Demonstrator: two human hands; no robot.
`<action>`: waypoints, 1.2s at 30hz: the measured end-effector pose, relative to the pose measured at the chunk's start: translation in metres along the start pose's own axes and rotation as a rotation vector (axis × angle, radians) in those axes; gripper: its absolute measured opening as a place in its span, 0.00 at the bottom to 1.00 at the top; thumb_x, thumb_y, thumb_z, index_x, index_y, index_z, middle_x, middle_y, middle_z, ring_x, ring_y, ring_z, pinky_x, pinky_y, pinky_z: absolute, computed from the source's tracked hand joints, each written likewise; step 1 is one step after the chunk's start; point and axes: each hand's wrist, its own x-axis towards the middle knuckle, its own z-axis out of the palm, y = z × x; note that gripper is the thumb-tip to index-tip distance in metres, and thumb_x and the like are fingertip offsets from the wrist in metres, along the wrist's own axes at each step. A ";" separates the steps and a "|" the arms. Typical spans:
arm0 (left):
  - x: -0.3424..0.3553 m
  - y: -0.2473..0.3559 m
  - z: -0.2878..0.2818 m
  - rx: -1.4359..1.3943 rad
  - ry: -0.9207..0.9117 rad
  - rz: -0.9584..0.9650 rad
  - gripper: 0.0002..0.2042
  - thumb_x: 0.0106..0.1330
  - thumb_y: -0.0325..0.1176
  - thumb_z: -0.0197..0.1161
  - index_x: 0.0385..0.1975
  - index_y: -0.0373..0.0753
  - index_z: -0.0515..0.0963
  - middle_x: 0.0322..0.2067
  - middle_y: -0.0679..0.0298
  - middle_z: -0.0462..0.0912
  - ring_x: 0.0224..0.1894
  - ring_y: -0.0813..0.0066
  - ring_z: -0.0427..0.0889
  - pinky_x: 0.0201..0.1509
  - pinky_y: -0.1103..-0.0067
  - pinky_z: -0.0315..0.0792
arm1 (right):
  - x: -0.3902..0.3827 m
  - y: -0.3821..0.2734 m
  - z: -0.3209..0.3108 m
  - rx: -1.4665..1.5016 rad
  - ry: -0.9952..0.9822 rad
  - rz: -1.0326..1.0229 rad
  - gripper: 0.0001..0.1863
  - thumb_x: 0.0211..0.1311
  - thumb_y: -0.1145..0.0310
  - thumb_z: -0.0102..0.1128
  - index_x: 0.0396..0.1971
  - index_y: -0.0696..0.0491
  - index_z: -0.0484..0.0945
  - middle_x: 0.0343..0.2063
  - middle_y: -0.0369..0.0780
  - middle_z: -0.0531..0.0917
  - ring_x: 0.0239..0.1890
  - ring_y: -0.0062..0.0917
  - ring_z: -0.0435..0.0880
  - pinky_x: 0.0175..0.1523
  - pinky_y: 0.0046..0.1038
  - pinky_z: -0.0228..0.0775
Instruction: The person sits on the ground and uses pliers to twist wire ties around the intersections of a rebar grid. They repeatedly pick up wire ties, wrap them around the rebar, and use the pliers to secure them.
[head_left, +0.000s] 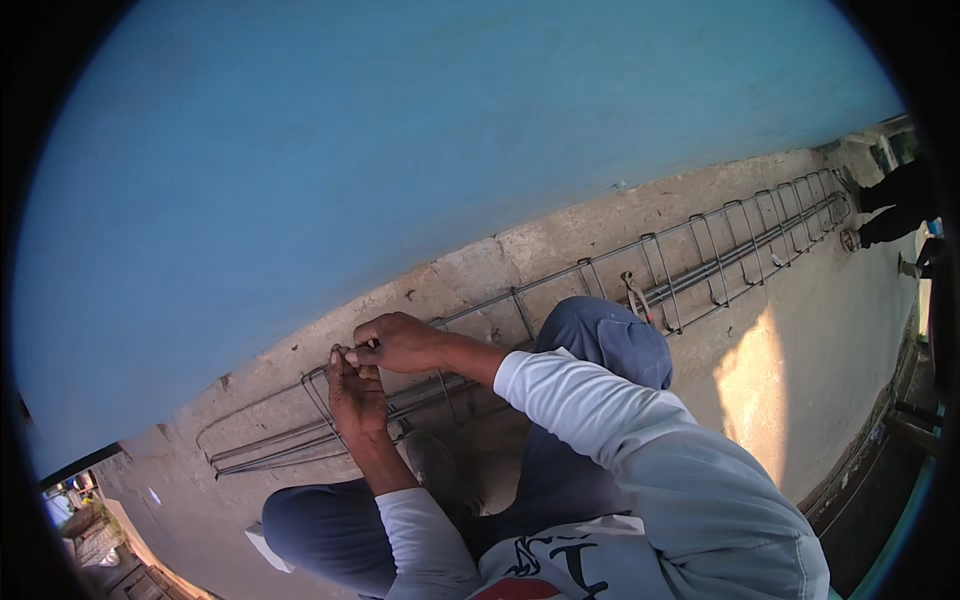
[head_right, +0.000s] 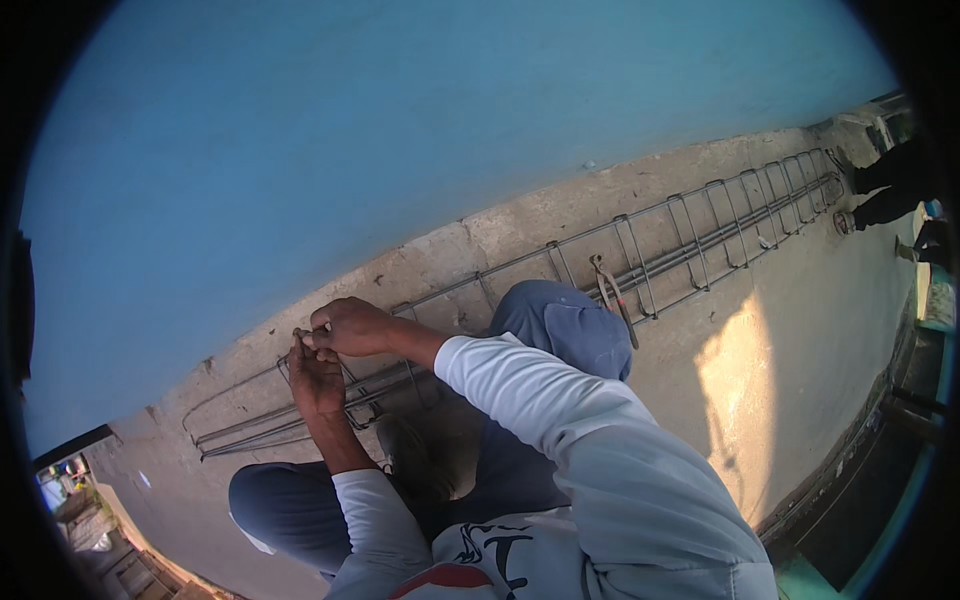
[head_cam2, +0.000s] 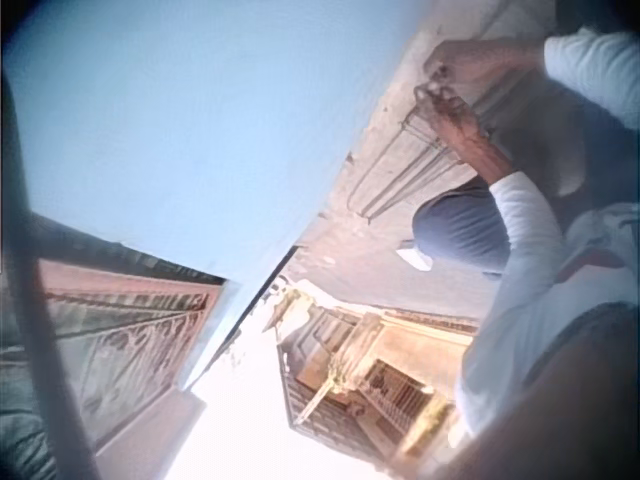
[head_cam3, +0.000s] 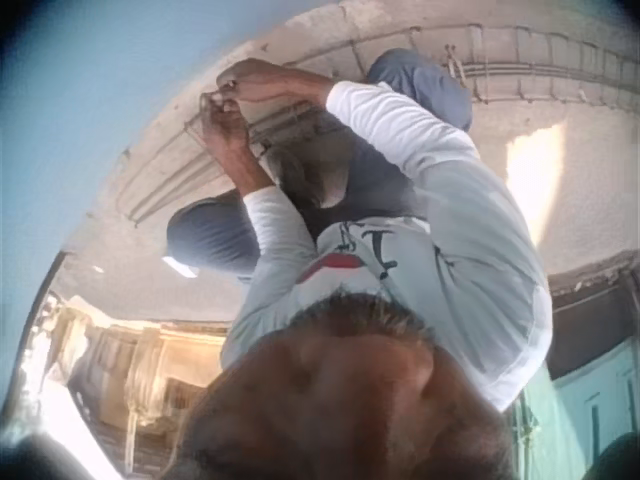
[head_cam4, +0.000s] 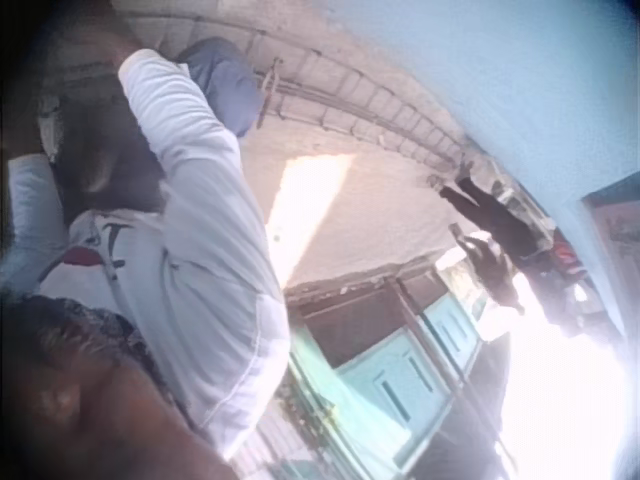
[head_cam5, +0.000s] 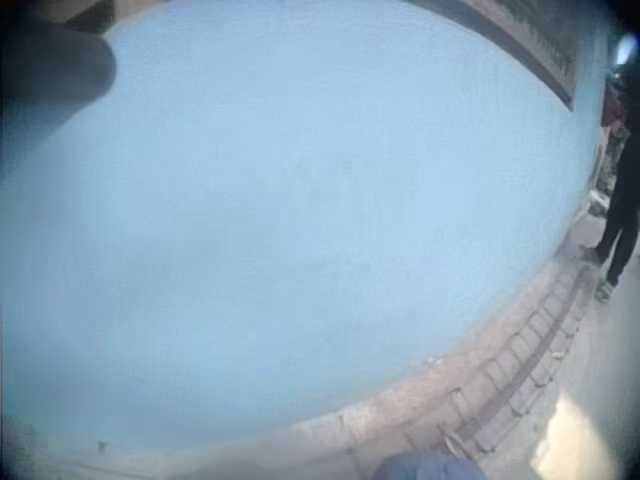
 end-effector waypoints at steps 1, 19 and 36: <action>0.001 0.006 -0.009 0.002 0.028 0.038 0.07 0.74 0.30 0.61 0.46 0.36 0.79 0.41 0.65 0.84 0.42 0.78 0.80 0.48 0.82 0.73 | 0.003 -0.006 0.003 0.061 -0.034 0.045 0.21 0.72 0.51 0.56 0.33 0.55 0.82 0.31 0.45 0.86 0.39 0.43 0.85 0.47 0.41 0.74; -0.027 0.060 0.023 0.615 0.411 0.420 0.13 0.66 0.25 0.68 0.49 0.31 0.79 0.37 0.59 0.85 0.39 0.76 0.81 0.45 0.78 0.76 | 0.023 -0.015 0.041 0.146 -0.033 0.187 0.12 0.73 0.65 0.52 0.42 0.55 0.82 0.39 0.47 0.85 0.44 0.39 0.83 0.52 0.38 0.72; 0.010 0.183 0.106 1.982 -0.431 -0.220 0.21 0.69 0.50 0.64 0.42 0.35 0.86 0.34 0.60 0.88 0.37 0.68 0.86 0.49 0.69 0.80 | 0.047 -0.021 0.101 -0.252 -0.238 0.072 0.09 0.67 0.66 0.57 0.40 0.48 0.86 0.42 0.45 0.87 0.46 0.42 0.86 0.51 0.43 0.75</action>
